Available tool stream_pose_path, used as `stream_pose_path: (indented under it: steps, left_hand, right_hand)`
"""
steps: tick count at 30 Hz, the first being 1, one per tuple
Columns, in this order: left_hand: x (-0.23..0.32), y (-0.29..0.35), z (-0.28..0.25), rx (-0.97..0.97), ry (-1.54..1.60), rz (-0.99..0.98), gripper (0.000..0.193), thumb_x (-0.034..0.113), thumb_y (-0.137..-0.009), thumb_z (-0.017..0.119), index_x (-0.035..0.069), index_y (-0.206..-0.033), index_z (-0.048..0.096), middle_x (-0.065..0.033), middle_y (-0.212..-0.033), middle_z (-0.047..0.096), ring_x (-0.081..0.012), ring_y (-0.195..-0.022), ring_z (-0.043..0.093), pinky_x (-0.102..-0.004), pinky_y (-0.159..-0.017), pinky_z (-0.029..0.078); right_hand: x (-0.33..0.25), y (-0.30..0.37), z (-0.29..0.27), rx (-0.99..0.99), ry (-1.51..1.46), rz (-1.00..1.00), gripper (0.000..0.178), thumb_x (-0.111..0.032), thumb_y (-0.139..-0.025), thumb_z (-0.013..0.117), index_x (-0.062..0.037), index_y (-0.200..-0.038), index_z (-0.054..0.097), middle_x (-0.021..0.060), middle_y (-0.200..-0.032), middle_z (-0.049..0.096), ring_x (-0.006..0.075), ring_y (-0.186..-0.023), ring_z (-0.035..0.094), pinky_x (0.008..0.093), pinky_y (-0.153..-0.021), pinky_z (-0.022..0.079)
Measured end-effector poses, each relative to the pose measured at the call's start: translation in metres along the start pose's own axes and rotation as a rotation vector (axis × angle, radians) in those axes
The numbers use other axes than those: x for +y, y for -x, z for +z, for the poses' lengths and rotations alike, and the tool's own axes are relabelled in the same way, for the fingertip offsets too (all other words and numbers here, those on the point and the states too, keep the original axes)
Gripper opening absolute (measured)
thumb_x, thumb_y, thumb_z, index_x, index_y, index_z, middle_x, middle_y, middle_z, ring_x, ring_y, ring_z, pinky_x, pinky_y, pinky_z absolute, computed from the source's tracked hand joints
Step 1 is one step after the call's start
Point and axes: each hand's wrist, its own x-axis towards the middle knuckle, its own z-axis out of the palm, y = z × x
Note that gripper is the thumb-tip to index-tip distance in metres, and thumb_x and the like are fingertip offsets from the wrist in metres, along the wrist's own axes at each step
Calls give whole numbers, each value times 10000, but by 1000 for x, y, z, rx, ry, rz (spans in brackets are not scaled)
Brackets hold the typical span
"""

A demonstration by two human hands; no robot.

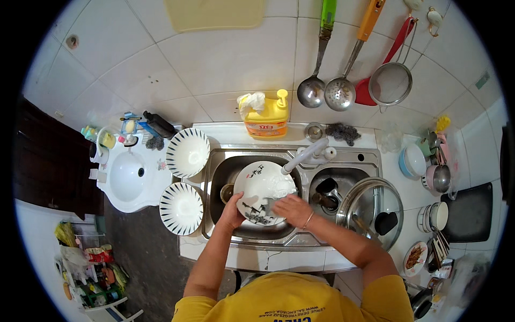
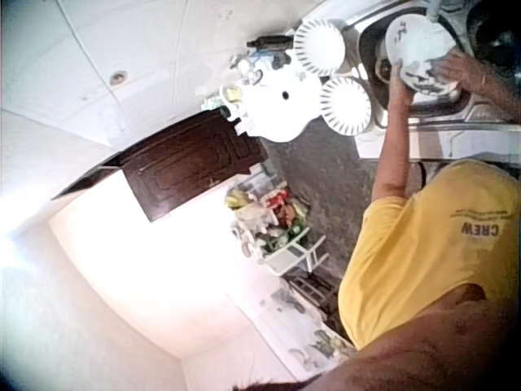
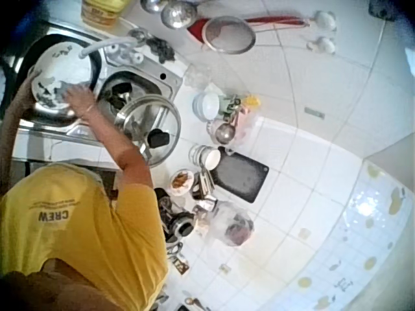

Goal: The person washes bowls, a plate, and a mortar in a sink. They scrub the items using a sponge and rinse them under running water.

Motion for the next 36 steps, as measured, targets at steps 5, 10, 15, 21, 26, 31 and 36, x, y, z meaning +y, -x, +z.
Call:
stream_pose_path:
  steps: [5, 10, 15, 21, 26, 31, 36]
  left_hand:
    - [-51, -34, 13, 162, 192, 244, 505, 451, -831, 516, 99, -1192, 486, -87, -1144, 558, -246, -1040, 528, -416, -891, 422]
    - [-24, -23, -3, 91, 159, -2, 376, 338, -845, 468, 69, -1095, 548, -88, -1056, 603, -240, -974, 563, -383, -875, 439]
    - [-8, -17, -6, -29, 103, -11, 478, 388, -847, 484, 101, -1229, 468, -79, -1184, 545, -263, -1079, 517, -458, -890, 423]
    - [-45, -41, -15, 181, 71, 24, 389, 307, -820, 523, 71, -1128, 504, -92, -1095, 570, -237, -1003, 542, -412, -825, 453]
    - [-7, -11, -2, 173, -77, -67, 535, 467, -858, 440, 84, -1231, 448, -100, -1226, 493, -276, -1137, 453, -468, -928, 366]
    - [-29, -48, 33, 285, -1210, 799, 621, 349, -855, 541, 115, -1375, 292, -258, -1345, 326, -353, -1221, 371, -418, -997, 298]
    - [-15, -66, 46, 164, -1103, 667, 519, 331, -864, 519, 65, -1299, 418, -235, -1273, 432, -329, -1186, 422, -352, -995, 313]
  right_hand:
    - [-31, -27, 36, 247, -92, 296, 195, -132, -773, 526, -58, -950, 560, 73, -778, 615, 250, -712, 609, 372, -615, 482]
    - [-42, -21, 12, 65, -158, 279, 209, -116, -777, 525, -96, -976, 586, 75, -842, 616, 236, -771, 608, 355, -661, 481]
    - [-2, 9, 1, 117, -6, 104, 201, -135, -741, 561, -83, -933, 589, 55, -829, 611, 216, -785, 602, 345, -713, 467]
    - [-49, -33, 26, -86, -267, 515, 197, -173, -777, 579, -67, -943, 569, 106, -764, 590, 301, -754, 584, 392, -682, 460]
    - [-38, -18, -8, -49, -258, 369, 138, -199, -808, 539, -96, -899, 551, 125, -777, 605, 321, -707, 583, 428, -607, 456]
    - [-26, -27, -9, 54, -632, 983, 269, -246, -817, 603, -33, -982, 595, 138, -847, 633, 207, -731, 615, 319, -679, 472]
    - [-8, -6, -15, 480, -1457, 1277, 260, -206, -852, 597, -18, -1032, 597, 39, -924, 626, 141, -805, 589, 293, -723, 472]
